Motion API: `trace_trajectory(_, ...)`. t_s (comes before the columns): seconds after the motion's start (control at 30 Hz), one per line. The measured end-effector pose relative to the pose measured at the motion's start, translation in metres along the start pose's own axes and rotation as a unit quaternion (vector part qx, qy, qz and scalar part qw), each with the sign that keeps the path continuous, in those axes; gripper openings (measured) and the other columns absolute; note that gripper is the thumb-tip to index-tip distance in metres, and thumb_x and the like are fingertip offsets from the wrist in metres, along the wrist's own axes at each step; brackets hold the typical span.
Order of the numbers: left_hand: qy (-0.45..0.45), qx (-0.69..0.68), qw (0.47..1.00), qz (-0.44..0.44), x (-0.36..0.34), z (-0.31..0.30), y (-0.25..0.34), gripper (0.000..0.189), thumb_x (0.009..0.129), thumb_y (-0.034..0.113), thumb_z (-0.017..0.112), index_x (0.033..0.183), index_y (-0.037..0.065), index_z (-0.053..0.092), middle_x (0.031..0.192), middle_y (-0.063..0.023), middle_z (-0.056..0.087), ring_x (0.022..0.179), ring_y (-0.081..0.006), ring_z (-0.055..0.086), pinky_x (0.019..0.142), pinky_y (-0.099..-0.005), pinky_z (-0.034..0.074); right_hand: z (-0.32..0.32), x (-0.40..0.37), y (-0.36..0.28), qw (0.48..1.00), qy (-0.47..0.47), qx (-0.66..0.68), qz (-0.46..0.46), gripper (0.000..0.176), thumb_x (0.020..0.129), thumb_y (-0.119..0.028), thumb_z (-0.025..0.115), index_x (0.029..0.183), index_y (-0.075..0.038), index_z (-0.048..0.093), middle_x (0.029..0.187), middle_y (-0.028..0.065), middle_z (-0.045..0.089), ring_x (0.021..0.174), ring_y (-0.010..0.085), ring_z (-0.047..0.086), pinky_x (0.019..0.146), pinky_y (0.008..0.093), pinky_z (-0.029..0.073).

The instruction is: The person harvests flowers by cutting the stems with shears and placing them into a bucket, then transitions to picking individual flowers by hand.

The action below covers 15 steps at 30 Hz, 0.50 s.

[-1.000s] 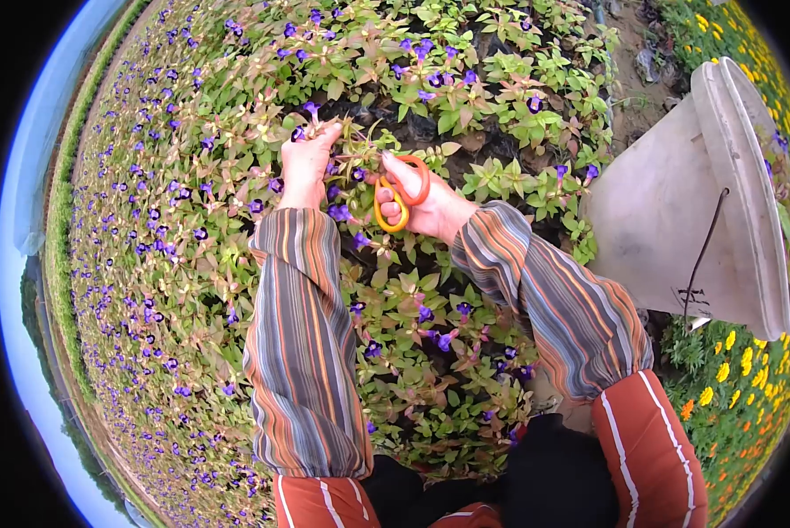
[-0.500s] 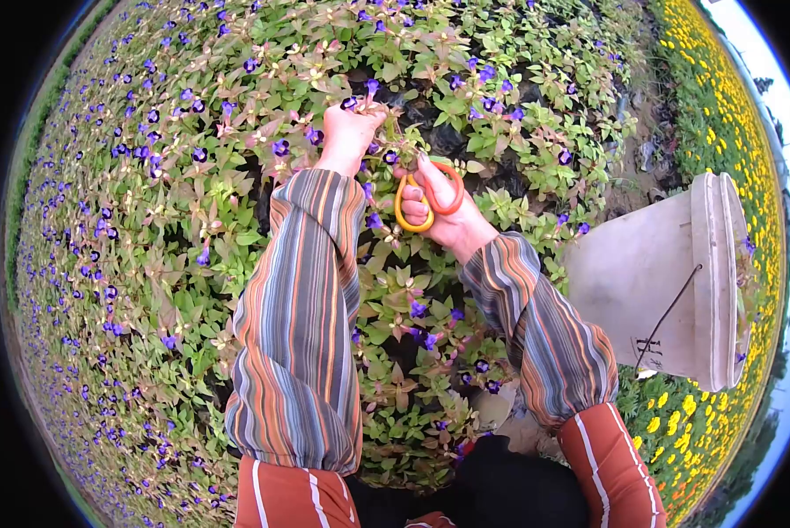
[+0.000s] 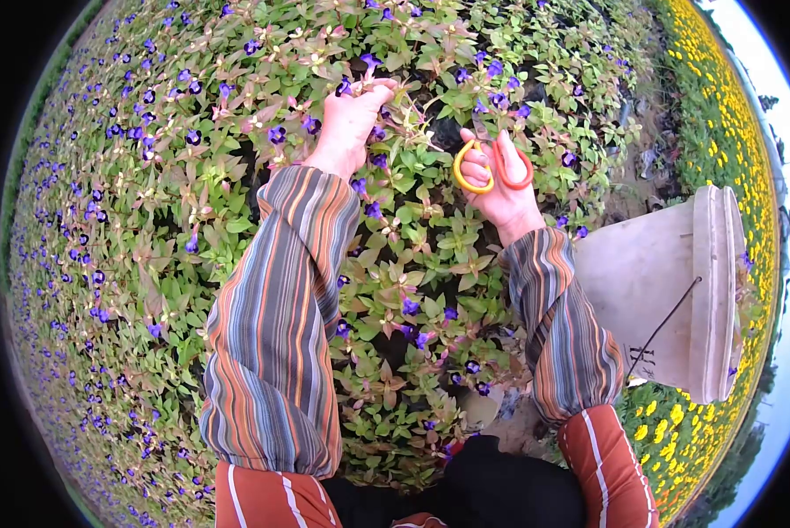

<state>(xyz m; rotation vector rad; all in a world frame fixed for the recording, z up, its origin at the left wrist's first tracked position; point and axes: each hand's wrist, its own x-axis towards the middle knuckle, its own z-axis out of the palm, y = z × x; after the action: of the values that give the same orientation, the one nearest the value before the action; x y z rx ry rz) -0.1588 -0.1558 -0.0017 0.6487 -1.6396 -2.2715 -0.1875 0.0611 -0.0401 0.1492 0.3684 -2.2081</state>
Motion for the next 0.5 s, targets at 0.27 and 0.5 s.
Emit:
trace_trajectory(0.27, -0.004, 0.017, 1.0, -0.027, -0.002, 0.009, -0.004, 0.014, 0.071, 0.011, 0.065, 0.084, 0.005, 0.068, 0.081, -0.0007, 0.063, 0.076, -0.0101, 0.054, 0.07, -0.0258, 0.041, -0.007, 0.011, -0.012, 0.997, -0.033, 0.047, 0.046, 0.054, 0.086, -0.043, 0.05, 0.114, 0.001, 0.039, 0.07, -0.0001, 0.037, 0.06, 0.0116, 0.037, 0.051, 0.0235, 0.032)
trace_trajectory(0.5, 0.009, 0.054, 0.998, -0.006, 0.004, 0.029, -0.011, 0.017, 0.073, 0.014, 0.07, 0.085, 0.003, 0.067, 0.08, -0.002, 0.063, 0.07, -0.0098, 0.054, 0.066, -0.0256, 0.042, -0.007, 0.002, -0.01, 0.998, -0.034, 0.034, 0.031, 0.053, 0.088, -0.042, 0.048, 0.115, 0.003, 0.039, 0.068, 0.0013, 0.037, 0.056, 0.0121, 0.034, 0.05, 0.0233, 0.032)
